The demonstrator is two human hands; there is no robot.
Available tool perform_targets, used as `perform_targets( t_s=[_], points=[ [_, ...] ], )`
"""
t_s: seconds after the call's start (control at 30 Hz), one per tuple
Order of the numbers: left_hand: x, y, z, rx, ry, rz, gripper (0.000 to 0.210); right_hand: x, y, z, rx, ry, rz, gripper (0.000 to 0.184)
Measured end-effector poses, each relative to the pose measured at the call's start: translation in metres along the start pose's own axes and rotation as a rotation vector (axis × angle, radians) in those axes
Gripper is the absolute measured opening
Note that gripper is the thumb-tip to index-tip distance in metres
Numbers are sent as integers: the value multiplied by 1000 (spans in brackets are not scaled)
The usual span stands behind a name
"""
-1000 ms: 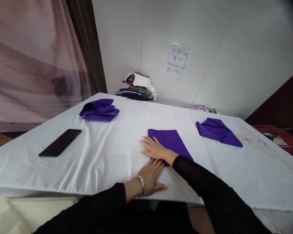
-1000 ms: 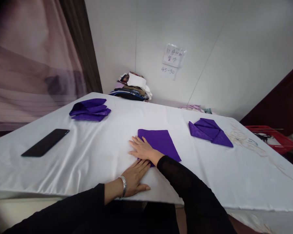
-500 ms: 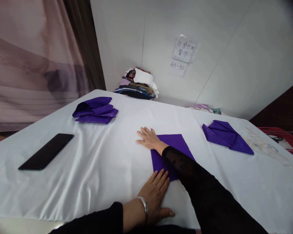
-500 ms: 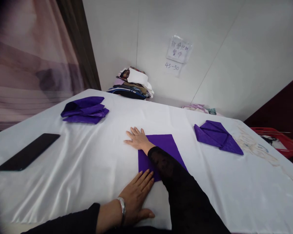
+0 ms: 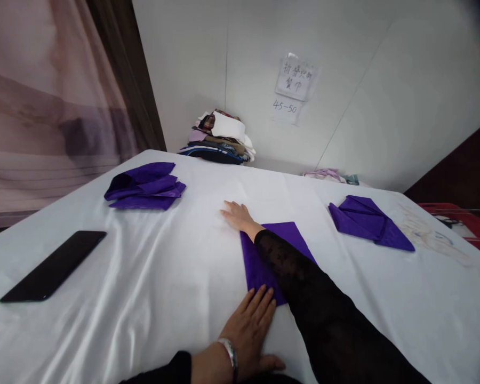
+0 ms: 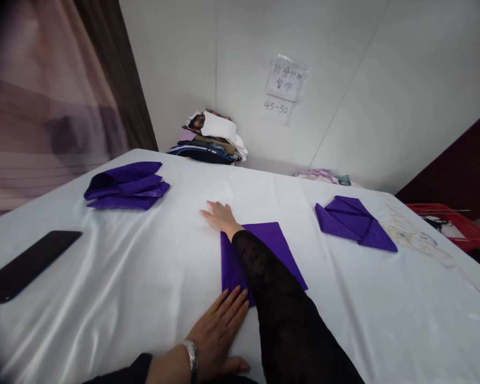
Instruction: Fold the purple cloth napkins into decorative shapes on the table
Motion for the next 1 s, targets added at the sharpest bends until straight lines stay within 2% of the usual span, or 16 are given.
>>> perform_targets(
  t_s=[0.1, 0.23, 0.33, 0.4, 0.47, 0.57, 0.67, 0.77, 0.87, 1.0],
  points=[
    [1, 3, 6, 0, -14, 12, 92, 5, 22, 26, -83, 68, -83, 62],
    [2, 4, 18, 43, 8, 21, 82, 46, 65, 67, 3, 63, -125, 46],
    [1, -11, 35, 87, 175, 58, 69, 87, 95, 89, 100, 6, -167, 39],
    [-4, -31, 51, 103, 323, 163, 60, 107, 108, 98, 163, -53, -176, 37],
    [-10, -54, 66, 112, 422, 309, 55, 117, 115, 104, 222, -109, -171, 39],
    [-24, -81, 79, 186, 377, 539, 54, 118, 119, 107, 295, -182, -179, 43],
    [-36, -89, 83, 261, 300, 682, 57, 110, 122, 106, 337, -241, -217, 42],
    [-46, -86, 81, 280, 258, 748, 62, 104, 124, 105, 347, -282, -266, 40],
    [-50, -83, 74, 264, 214, 808, 66, 101, 124, 103, 332, -322, -294, 28],
    [-53, -88, 72, 238, 233, 798, 64, 106, 123, 107, 264, -313, -302, 20]
  ],
)
Point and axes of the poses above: each hand's wrist, its own x-axis away from the middle knuckle, its own z-axis out of the back of the hand, y = z × x, the point moved 4 cm from there along -x, towards the middle knuckle, and after that the axes turned 1 degree about z, right-handed, at the moved point
